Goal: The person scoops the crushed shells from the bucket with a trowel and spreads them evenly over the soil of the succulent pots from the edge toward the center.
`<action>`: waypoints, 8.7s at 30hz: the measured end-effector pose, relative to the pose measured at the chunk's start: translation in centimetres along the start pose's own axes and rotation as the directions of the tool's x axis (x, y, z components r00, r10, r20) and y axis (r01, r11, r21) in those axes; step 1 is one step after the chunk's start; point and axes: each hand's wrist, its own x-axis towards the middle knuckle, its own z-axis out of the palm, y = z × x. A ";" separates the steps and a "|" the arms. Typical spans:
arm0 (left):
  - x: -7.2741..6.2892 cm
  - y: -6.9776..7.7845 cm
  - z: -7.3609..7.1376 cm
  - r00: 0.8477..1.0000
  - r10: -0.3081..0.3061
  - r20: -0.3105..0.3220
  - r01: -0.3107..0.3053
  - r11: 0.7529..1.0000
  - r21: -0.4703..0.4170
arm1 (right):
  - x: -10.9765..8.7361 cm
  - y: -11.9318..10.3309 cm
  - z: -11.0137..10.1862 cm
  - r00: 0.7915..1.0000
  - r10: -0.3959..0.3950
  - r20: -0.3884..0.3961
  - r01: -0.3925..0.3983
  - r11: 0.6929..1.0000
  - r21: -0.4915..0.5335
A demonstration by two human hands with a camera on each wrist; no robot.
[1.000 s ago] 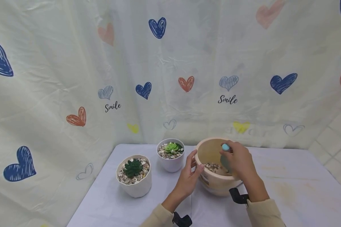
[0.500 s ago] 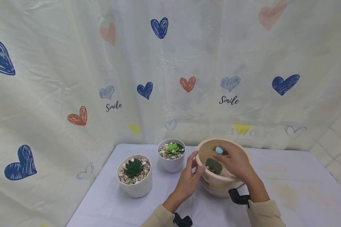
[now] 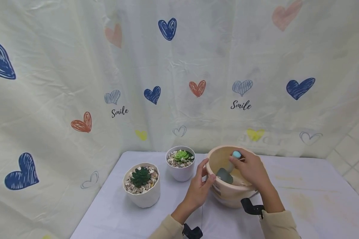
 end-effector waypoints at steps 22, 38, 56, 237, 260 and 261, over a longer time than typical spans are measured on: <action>-0.1 0.1 0.0 1.000 -0.004 -0.004 0.004 1.000 -0.013 | -0.3 -0.1 -0.4 0.964 0.149 -0.219 -0.112 0.978 0.175; -0.3 -0.1 0.2 1.000 -0.020 0.012 0.020 1.000 -0.020 | -1.5 -0.3 -1.1 0.866 0.338 -0.369 -0.088 0.829 0.553; -0.1 -0.2 0.1 1.000 -0.014 -0.002 0.014 1.000 -0.006 | -2.8 1.3 -2.8 0.777 0.511 -0.366 0.115 0.458 0.882; 1.6 -8.2 -8.7 0.893 0.030 -0.450 -0.077 0.993 -0.088 | 1.6 -5.9 6.7 0.783 0.154 -0.602 0.226 0.832 0.507; 1.2 -7.1 -9.0 0.902 -0.054 -0.429 0.075 0.997 0.031 | 2.4 -6.1 6.9 0.789 0.133 -0.600 0.233 0.839 0.492; 1.2 -7.0 -9.0 0.901 -0.047 -0.430 0.068 0.997 0.034 | 2.4 -6.1 6.9 0.791 0.128 -0.599 0.236 0.838 0.492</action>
